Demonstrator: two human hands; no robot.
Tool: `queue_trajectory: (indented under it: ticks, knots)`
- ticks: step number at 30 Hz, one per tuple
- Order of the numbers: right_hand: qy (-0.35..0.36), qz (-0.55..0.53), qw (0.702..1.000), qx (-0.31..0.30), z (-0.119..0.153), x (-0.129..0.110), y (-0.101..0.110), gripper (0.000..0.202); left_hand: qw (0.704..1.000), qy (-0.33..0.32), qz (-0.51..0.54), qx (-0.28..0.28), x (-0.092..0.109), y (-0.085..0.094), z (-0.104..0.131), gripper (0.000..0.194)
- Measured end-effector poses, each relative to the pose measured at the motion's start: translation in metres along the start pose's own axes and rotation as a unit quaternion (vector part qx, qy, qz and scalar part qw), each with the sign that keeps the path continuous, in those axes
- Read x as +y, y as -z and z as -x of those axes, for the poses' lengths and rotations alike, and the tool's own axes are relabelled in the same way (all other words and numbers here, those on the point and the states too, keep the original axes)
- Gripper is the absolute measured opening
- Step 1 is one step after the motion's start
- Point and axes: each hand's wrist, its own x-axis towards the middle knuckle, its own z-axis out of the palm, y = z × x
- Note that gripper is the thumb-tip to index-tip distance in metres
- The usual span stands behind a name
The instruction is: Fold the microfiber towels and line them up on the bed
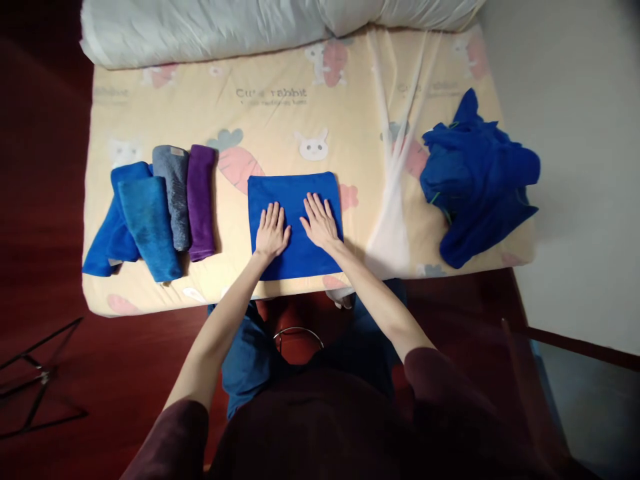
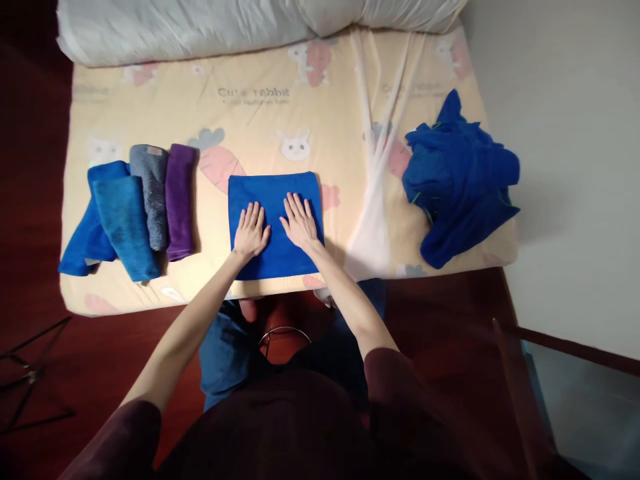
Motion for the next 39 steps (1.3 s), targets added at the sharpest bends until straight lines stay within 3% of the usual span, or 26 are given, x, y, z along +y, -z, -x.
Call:
queue_trajectory:
  ticks: [4, 12, 16, 18, 20, 23, 28, 33, 36, 39]
  knots:
    - [0.022, -0.002, 1.0, -0.001, 0.046, -0.014, -0.01, 0.064, 1.0, -0.009, -0.004, 0.009, 0.015, -0.011, 0.043, 0.068]
    - [-0.029, 0.019, 0.998, 0.058, 0.104, 0.002, -0.006, 0.064, 0.998, -0.005, -0.031, 0.061, 0.004, 0.0, 0.108, 0.064]
    - [-0.022, 0.026, 0.997, 0.073, 0.131, -0.022, -0.012, 0.061, 0.994, -0.1, -0.051, 0.011, 0.022, -0.005, 0.136, 0.059]
    - [0.03, 0.023, 0.998, 0.051, 0.145, -0.038, -0.019, 0.059, 0.986, -0.155, -0.059, -0.024, 0.033, -0.01, 0.149, 0.057]
    - [0.086, 0.021, 0.996, 0.022, 0.161, -0.049, -0.026, 0.058, 0.983, -0.168, -0.07, -0.033, 0.04, -0.013, 0.164, 0.056]
    - [0.094, 0.018, 0.995, 0.017, 0.187, -0.048, -0.03, 0.057, 0.989, -0.126, -0.081, -0.012, 0.034, -0.011, 0.193, 0.055]
    - [0.016, -0.005, 0.998, 0.064, 0.224, -0.013, -0.023, 0.056, 0.998, -0.031, -0.049, 0.032, 0.0, 0.004, 0.238, 0.056]
    - [-0.045, -0.081, 0.988, 0.126, 0.249, 0.024, -0.013, 0.051, 0.996, 0.045, 0.056, 0.056, -0.018, 0.023, 0.249, 0.044]
    - [-0.081, -0.15, 0.968, 0.182, 0.256, 0.034, -0.011, 0.047, 0.975, 0.13, 0.158, 0.087, -0.017, 0.031, 0.242, 0.034]
    - [-0.141, -0.207, 0.939, 0.234, 0.256, 0.034, -0.011, 0.042, 0.908, 0.256, 0.308, 0.119, -0.013, 0.033, 0.231, 0.028]
